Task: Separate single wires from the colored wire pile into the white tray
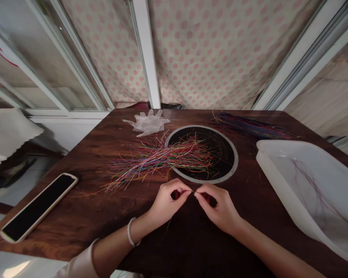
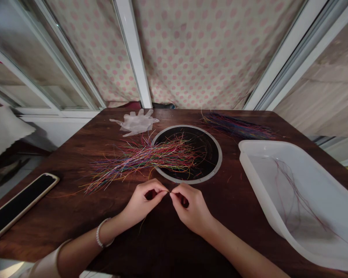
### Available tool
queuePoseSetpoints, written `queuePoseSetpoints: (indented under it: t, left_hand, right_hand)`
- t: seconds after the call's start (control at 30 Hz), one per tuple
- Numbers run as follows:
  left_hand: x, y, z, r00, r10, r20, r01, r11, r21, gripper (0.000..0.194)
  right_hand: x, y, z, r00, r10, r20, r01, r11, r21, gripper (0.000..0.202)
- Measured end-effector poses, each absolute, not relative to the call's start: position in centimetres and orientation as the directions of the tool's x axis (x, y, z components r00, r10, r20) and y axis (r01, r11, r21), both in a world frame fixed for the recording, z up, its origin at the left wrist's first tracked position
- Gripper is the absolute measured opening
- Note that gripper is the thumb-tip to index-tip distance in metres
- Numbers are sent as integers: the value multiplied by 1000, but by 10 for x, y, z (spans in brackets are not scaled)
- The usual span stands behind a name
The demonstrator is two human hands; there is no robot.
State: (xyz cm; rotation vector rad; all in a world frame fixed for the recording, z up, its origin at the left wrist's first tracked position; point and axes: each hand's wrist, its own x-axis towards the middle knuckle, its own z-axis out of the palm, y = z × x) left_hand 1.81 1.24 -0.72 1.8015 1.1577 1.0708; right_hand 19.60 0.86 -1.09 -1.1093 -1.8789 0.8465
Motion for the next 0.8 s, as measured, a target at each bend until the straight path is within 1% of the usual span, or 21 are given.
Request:
queuePoseSetpoints:
  t: [0.1, 0.17, 0.27, 0.37, 0.43, 0.57, 0.67, 0.8]
  left_hand:
    - [18, 12, -7, 264, 915, 306, 352, -387, 852, 11]
    - [18, 11, -7, 272, 912, 308, 334, -389, 859, 10]
    - [18, 11, -6, 282, 910, 304, 289, -383, 877, 10]
    - [17, 11, -6, 288, 905, 313, 249, -386, 888, 9]
    - [17, 11, -5, 289, 904, 317, 226, -386, 894, 9]
    - [17, 11, -4, 293, 907, 301, 205, -368, 907, 9]
    - [17, 11, -4, 293, 914, 280, 209, -347, 914, 10]
    - [18, 11, -4, 287, 927, 243, 211, -308, 928, 11]
  right_hand:
    - [195, 12, -7, -333, 942, 47, 218, 125, -968, 21]
    - [196, 15, -6, -391, 917, -79, 72, -55, -996, 24]
    - [196, 17, -5, -451, 871, -192, -84, -256, -963, 25]
    - [196, 16, -7, -494, 826, -271, -186, -405, -895, 23]
    - [196, 16, -9, -522, 803, -289, -237, -461, -855, 22]
    - [196, 17, -12, -565, 780, -269, -303, -500, -811, 21]
    - [196, 17, -12, -579, 772, -262, -307, -504, -807, 23]
    - [196, 17, -13, -551, 797, -246, -306, -468, -829, 31]
